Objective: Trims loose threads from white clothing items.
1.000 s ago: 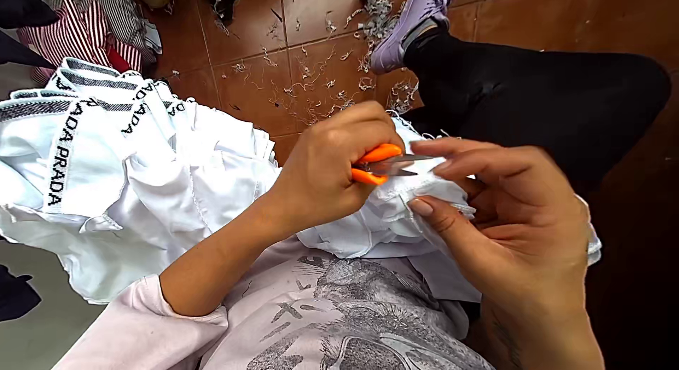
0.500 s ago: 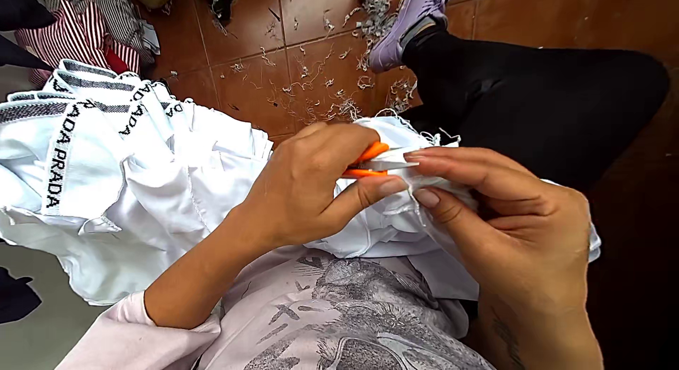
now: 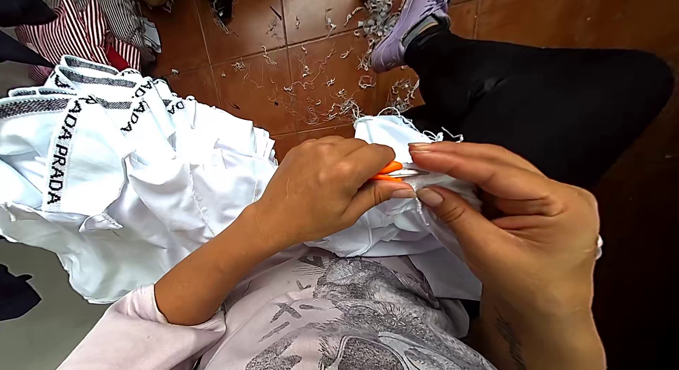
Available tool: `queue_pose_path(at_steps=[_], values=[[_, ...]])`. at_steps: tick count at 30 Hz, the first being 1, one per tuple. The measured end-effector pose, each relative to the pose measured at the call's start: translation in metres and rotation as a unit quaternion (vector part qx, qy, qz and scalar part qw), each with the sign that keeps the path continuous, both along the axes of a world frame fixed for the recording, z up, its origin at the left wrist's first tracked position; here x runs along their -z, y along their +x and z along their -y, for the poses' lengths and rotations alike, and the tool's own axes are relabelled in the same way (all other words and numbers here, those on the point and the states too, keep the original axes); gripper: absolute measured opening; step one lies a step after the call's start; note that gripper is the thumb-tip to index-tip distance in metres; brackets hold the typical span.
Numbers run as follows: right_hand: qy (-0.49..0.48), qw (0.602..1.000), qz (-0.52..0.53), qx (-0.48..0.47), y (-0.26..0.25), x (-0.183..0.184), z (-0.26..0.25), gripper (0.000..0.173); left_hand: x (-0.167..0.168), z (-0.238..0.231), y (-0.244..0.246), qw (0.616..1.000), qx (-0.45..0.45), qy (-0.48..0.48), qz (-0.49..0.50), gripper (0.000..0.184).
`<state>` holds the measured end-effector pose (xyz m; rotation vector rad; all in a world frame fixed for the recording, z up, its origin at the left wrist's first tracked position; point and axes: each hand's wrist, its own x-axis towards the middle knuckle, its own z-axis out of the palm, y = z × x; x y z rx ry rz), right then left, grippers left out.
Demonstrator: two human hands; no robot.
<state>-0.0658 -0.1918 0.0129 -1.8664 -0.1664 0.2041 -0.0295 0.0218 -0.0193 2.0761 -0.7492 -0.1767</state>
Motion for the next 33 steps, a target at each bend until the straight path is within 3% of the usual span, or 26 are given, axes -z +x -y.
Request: queue_pose_path(at_steps=[4,6,16,20,25,30,33], values=[[0.036,0.997,-0.063,0.019,0.000,0.000,0.000,0.059,0.006,-0.002,0.001,0.996,-0.038,-0.074,0.017,0.040],[0.057,0.995,-0.077,0.023,0.001,0.003,-0.001,0.065,0.005,0.001,0.000,0.993,-0.030,-0.109,0.020,0.035],[0.120,0.985,-0.119,-0.019,0.001,-0.003,0.004,0.055,0.009,0.021,0.006,0.990,0.024,-0.140,-0.012,0.015],[0.093,0.992,-0.086,-0.028,-0.001,-0.003,0.001,0.056,0.007,0.021,0.009,0.985,0.013,-0.164,-0.050,0.009],[0.092,0.993,-0.067,-0.017,0.000,0.000,0.001,0.044,0.006,0.015,0.011,0.975,-0.047,-0.197,-0.089,0.011],[0.161,0.980,-0.117,-0.007,0.001,-0.001,0.001,0.038,0.001,0.017,0.003,0.991,0.024,-0.133,0.012,0.012],[0.183,0.975,-0.129,-0.011,0.001,0.000,0.001,0.040,0.007,0.023,-0.002,0.989,-0.012,-0.106,0.104,0.010]])
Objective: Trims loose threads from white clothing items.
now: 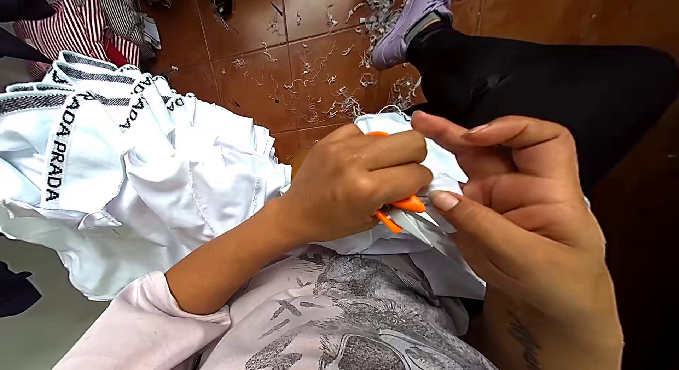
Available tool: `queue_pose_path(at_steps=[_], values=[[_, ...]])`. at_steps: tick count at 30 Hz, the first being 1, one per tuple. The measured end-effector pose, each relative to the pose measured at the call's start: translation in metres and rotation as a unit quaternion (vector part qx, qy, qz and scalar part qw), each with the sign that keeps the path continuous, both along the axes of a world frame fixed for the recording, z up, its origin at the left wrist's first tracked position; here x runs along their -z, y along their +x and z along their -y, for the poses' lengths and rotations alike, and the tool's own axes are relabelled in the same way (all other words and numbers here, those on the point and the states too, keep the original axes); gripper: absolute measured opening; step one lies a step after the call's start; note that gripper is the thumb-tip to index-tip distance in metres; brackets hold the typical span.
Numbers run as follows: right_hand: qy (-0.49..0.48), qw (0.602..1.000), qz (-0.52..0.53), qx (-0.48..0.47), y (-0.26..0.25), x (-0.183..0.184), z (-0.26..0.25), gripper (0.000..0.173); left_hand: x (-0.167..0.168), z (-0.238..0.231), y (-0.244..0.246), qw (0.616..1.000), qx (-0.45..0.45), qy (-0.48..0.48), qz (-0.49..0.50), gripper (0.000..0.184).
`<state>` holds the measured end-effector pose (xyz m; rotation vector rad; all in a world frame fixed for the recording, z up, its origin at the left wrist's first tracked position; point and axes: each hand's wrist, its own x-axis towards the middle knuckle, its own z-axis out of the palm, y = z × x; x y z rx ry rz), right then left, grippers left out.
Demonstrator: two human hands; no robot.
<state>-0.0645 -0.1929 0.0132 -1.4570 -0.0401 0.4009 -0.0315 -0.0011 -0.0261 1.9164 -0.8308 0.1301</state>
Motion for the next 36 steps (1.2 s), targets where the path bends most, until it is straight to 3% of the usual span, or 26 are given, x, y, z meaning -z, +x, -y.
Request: queue_pose_path(at_steps=[2,5,7,14,18,24,36], values=[[-0.010,1.000,0.011,-0.004,-0.001,-0.001,0.000,0.037,0.001,0.000,0.001,0.999,-0.019,-0.031,-0.039,0.011],[-0.048,0.998,0.028,-0.012,-0.002,-0.001,0.002,0.019,0.002,-0.003,0.007,0.984,-0.034,-0.095,-0.145,0.010],[-0.073,0.996,0.041,-0.015,-0.002,0.001,0.003,0.018,0.003,-0.006,0.009,0.980,-0.047,-0.107,-0.160,0.011],[-0.080,0.996,0.047,0.008,-0.001,0.006,0.001,0.024,-0.004,-0.024,0.002,0.990,-0.085,-0.017,-0.107,0.012],[-0.066,0.997,0.024,0.025,0.000,0.004,0.000,0.026,-0.008,-0.027,-0.008,0.993,-0.059,0.079,-0.071,0.045],[-0.057,0.997,0.025,0.046,0.001,0.002,-0.001,0.029,-0.006,-0.021,-0.015,0.981,-0.097,0.163,0.045,0.033],[-0.057,0.995,0.060,0.048,-0.002,-0.001,-0.007,0.032,-0.003,-0.012,-0.017,0.988,-0.092,0.121,0.012,0.034]])
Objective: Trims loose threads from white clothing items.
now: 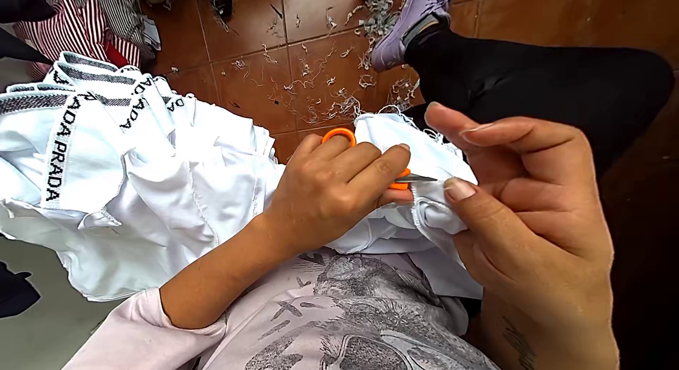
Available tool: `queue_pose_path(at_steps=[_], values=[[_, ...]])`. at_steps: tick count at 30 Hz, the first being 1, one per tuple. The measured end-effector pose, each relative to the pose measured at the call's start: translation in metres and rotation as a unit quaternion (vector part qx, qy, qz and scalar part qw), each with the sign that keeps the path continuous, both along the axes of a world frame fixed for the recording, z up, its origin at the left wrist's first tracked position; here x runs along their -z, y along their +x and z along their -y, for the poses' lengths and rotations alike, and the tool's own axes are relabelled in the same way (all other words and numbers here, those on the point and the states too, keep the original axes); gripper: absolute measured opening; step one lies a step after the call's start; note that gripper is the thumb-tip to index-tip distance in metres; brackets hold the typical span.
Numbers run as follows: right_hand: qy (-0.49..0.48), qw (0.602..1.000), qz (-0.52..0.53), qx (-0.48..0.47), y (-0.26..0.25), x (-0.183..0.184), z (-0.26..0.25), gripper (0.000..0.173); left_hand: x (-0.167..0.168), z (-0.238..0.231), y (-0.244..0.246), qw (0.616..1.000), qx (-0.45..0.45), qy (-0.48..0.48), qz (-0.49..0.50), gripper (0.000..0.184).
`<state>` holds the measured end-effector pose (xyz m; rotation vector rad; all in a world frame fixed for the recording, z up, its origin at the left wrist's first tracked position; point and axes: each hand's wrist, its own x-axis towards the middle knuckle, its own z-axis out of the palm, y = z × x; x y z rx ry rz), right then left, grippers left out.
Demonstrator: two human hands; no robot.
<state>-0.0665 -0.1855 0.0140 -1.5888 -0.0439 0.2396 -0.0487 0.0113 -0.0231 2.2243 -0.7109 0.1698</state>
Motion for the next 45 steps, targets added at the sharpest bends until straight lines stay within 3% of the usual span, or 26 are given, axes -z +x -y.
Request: queue_pose_path(at_steps=[4,7,11,13,19,22,26,33,36,39,41,42,43,45], values=[[0.019,1.000,-0.022,0.009,-0.001,0.001,0.001,0.033,0.007,-0.007,0.010,0.975,-0.012,-0.163,-0.149,0.037],[0.025,0.999,-0.037,0.015,-0.001,0.003,0.002,0.031,0.009,-0.014,0.018,0.953,0.071,-0.203,-0.213,0.050],[-0.012,0.998,-0.018,-0.053,0.000,0.004,0.003,0.017,0.009,-0.014,0.023,0.970,0.118,-0.151,-0.149,0.010],[-0.062,0.994,0.004,-0.090,0.000,0.004,0.004,0.010,0.006,-0.016,0.029,0.974,0.121,-0.136,-0.135,0.010],[-0.109,0.987,0.021,-0.119,0.003,0.004,0.000,0.028,-0.001,-0.019,0.034,0.975,0.063,-0.158,-0.145,0.017],[-0.088,0.992,0.003,-0.094,0.003,0.005,0.001,0.032,-0.005,-0.033,0.031,0.977,0.074,-0.067,-0.186,0.043],[-0.084,0.993,0.000,-0.088,0.003,0.005,0.003,0.035,-0.006,-0.040,0.020,0.985,0.106,0.042,-0.132,0.042],[-0.092,0.991,0.014,-0.094,0.003,0.002,0.000,0.035,-0.002,-0.024,0.018,0.989,0.121,0.007,-0.087,0.037],[-0.093,0.991,0.010,-0.092,0.002,0.003,0.000,0.037,0.006,-0.024,0.020,0.985,0.108,-0.072,-0.113,0.034],[-0.096,0.991,0.007,-0.093,0.003,0.003,0.002,0.055,0.018,-0.028,0.025,0.941,0.097,-0.234,-0.226,0.044],[-0.084,0.990,0.035,-0.105,0.007,0.002,0.001,0.065,0.025,-0.027,0.030,0.871,0.135,-0.325,-0.341,0.073],[-0.077,0.990,0.052,-0.102,0.008,0.002,0.000,0.066,0.028,-0.025,0.031,0.838,0.154,-0.354,-0.385,0.078],[-0.072,0.991,0.065,-0.094,0.010,0.001,-0.001,0.066,0.029,-0.022,0.031,0.828,0.162,-0.362,-0.397,0.068],[-0.100,0.989,0.082,-0.072,0.014,-0.001,0.000,0.065,0.025,-0.018,0.027,0.887,0.127,-0.301,-0.326,0.026]])
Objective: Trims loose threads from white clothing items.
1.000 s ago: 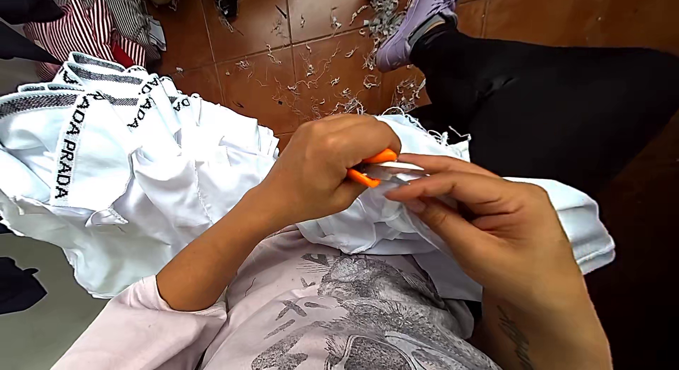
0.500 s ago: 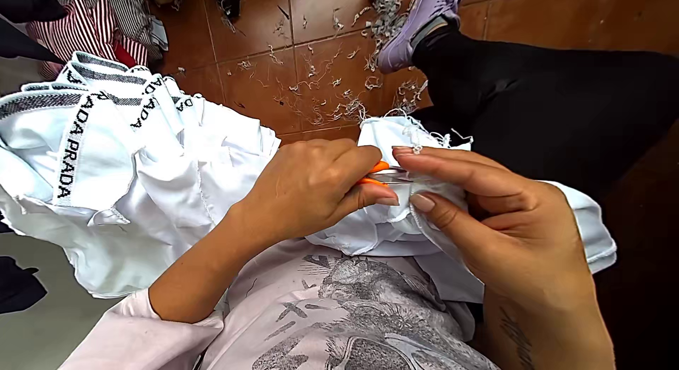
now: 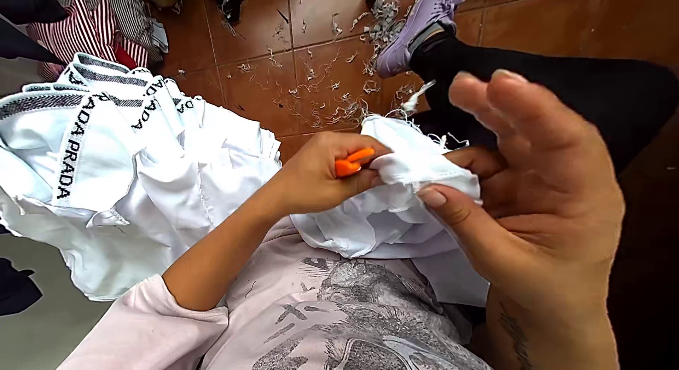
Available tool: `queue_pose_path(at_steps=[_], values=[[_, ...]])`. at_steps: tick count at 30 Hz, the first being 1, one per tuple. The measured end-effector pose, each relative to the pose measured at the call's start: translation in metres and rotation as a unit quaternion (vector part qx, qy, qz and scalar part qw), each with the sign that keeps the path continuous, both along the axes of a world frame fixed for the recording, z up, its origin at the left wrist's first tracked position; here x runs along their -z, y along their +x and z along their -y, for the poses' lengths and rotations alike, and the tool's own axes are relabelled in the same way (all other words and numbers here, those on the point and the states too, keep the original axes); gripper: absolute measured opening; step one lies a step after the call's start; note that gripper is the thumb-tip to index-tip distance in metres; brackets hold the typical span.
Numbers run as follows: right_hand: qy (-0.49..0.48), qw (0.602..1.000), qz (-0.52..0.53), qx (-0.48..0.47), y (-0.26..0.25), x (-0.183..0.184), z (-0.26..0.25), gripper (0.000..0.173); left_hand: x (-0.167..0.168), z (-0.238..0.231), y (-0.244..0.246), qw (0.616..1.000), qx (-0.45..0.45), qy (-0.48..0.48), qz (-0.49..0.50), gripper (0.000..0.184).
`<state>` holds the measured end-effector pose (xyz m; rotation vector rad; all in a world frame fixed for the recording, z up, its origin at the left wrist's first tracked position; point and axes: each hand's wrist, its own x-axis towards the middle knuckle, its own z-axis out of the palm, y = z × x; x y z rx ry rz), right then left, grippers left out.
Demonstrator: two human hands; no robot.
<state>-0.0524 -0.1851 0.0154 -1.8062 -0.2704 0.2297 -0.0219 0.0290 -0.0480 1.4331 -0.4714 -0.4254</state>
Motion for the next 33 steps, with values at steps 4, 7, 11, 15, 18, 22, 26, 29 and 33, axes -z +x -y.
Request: queue_pose_path(at_steps=[4,7,11,15,18,22,26,29,33], values=[[-0.160,0.985,0.059,0.005,-0.001,0.001,0.008,0.048,-0.016,0.000,-0.011,0.952,-0.108,0.139,0.248,0.007],[-0.160,0.982,0.098,-0.003,-0.010,0.002,0.006,0.015,-0.019,-0.002,-0.019,0.883,-0.178,0.202,0.385,0.009],[-0.164,0.977,0.137,-0.013,-0.021,0.004,0.003,0.009,-0.013,-0.006,-0.023,0.851,-0.228,0.223,0.417,0.013],[-0.196,0.932,0.300,0.042,-0.031,0.014,0.005,0.008,-0.014,-0.007,-0.031,0.862,-0.215,0.223,0.401,0.013],[-0.121,0.939,0.319,0.052,-0.032,0.014,0.009,0.014,-0.013,-0.004,-0.032,0.927,-0.121,0.209,0.289,0.009],[-0.110,0.941,0.317,0.046,-0.030,0.014,0.007,0.015,-0.025,-0.004,-0.027,0.997,-0.027,0.026,0.061,0.057],[-0.145,0.929,0.340,0.015,-0.032,0.011,0.005,0.018,-0.036,0.010,-0.024,0.993,-0.044,0.002,0.107,0.031],[-0.182,0.912,0.368,0.010,-0.032,0.014,0.004,0.021,-0.039,0.012,-0.022,0.976,-0.047,0.067,0.203,0.008],[-0.191,0.912,0.363,0.011,-0.035,0.017,0.000,0.021,-0.038,0.012,-0.022,0.965,-0.053,0.126,0.225,0.012]])
